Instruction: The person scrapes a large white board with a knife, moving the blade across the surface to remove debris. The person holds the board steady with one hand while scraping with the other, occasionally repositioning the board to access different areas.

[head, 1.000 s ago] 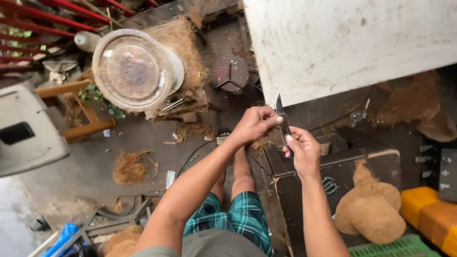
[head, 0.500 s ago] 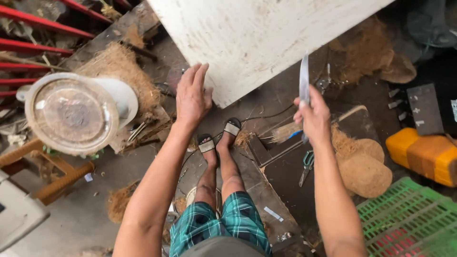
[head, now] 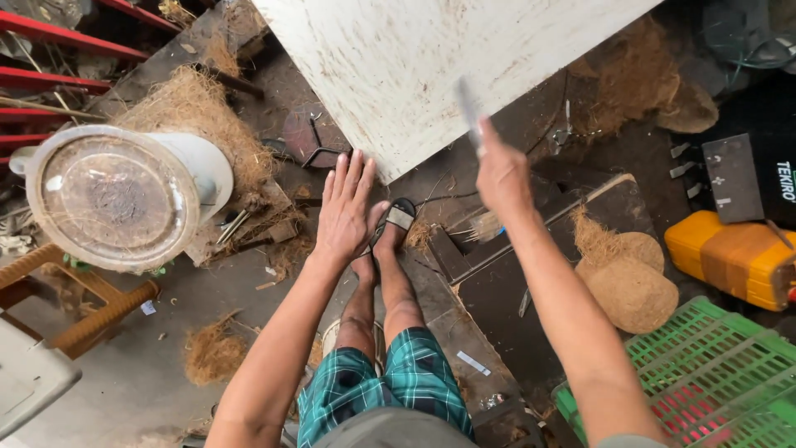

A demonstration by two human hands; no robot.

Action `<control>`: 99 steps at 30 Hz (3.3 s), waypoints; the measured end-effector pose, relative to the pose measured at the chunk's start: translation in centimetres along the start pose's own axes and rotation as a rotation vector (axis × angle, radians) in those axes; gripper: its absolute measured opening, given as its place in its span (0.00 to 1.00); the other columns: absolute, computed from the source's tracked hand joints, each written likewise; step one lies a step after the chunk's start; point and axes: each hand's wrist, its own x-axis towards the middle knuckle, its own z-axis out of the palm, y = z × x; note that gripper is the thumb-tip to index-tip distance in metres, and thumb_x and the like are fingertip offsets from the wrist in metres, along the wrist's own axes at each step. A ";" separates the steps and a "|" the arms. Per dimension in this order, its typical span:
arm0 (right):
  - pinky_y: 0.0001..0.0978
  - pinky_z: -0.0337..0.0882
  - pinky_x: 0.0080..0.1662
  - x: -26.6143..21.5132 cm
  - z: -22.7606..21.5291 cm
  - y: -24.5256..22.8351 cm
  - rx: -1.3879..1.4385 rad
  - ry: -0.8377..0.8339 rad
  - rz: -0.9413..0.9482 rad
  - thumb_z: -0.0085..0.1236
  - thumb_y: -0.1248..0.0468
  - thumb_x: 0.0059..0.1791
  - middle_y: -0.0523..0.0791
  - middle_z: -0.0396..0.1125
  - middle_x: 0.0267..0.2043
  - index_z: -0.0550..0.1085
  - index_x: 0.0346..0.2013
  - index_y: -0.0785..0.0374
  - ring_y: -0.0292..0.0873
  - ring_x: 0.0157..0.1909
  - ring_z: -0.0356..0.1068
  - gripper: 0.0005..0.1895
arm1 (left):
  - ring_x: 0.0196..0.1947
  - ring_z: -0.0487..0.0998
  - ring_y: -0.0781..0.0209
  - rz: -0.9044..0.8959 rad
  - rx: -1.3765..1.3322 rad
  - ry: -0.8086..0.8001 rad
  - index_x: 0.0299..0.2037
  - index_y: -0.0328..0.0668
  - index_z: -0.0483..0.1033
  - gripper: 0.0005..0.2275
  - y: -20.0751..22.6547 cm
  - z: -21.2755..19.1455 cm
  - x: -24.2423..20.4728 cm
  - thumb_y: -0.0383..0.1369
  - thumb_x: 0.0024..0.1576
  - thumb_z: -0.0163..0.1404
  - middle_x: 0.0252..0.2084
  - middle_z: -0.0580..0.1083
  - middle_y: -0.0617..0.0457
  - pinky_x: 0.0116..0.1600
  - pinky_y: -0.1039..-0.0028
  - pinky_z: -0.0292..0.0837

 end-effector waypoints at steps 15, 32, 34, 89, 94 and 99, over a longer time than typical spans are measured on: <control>0.52 0.61 0.65 -1.4 3.2 -3.2 0.127 -0.299 -0.070 0.44 0.77 0.51 0.59 0.62 0.62 0.64 0.65 0.66 0.59 0.63 0.63 0.26 | 0.16 0.67 0.52 -0.643 -0.351 0.375 0.20 0.53 0.70 0.20 -7.1 -1.8 -8.3 0.48 0.64 0.52 0.13 0.65 0.50 0.29 0.67 0.63; 0.49 0.67 0.57 -0.3 6.4 5.2 -0.120 -0.001 -0.145 0.50 0.70 0.51 0.59 0.70 0.52 0.64 0.67 0.57 0.59 0.55 0.70 0.27 | 0.27 0.78 0.53 -0.992 -0.392 0.227 0.36 0.53 0.80 0.11 -8.6 -6.6 -20.5 0.45 0.64 0.49 0.20 0.74 0.54 0.41 0.64 0.71; 0.45 0.66 0.59 -2.3 4.8 2.3 -0.175 0.353 -0.064 0.52 0.73 0.50 0.60 0.69 0.56 0.63 0.68 0.63 0.56 0.57 0.70 0.29 | 0.33 0.80 0.53 -0.979 -0.377 0.199 0.45 0.54 0.80 0.07 -7.7 -6.2 -21.4 0.41 0.62 0.51 0.28 0.79 0.56 0.43 0.62 0.72; 0.31 0.66 0.21 43.7 -28.0 22.4 -0.060 0.172 -0.084 0.37 0.72 0.52 0.52 0.67 0.27 0.70 0.49 0.66 0.40 0.19 0.66 0.15 | 0.77 0.39 0.44 -0.324 -0.016 0.063 0.75 0.48 0.44 0.30 10.9 0.8 26.0 0.48 0.66 0.36 0.78 0.41 0.48 0.76 0.52 0.38; 0.52 0.71 0.47 32.2 -25.2 23.0 -0.220 0.172 -0.122 0.51 0.74 0.51 0.65 0.70 0.42 0.75 0.53 0.74 0.66 0.46 0.71 0.16 | 0.72 0.55 0.43 -0.229 0.012 0.194 0.67 0.45 0.64 0.28 11.7 2.3 28.3 0.32 0.54 0.55 0.73 0.56 0.44 0.72 0.52 0.46; 0.52 0.69 0.55 26.3 -24.6 21.1 -0.347 -0.194 -0.040 0.55 0.70 0.43 0.58 0.65 0.52 0.72 0.58 0.67 0.63 0.54 0.67 0.27 | 0.63 0.69 0.42 0.067 -0.184 0.389 0.58 0.43 0.73 0.16 17.4 2.5 30.9 0.30 0.59 0.50 0.62 0.68 0.41 0.64 0.53 0.63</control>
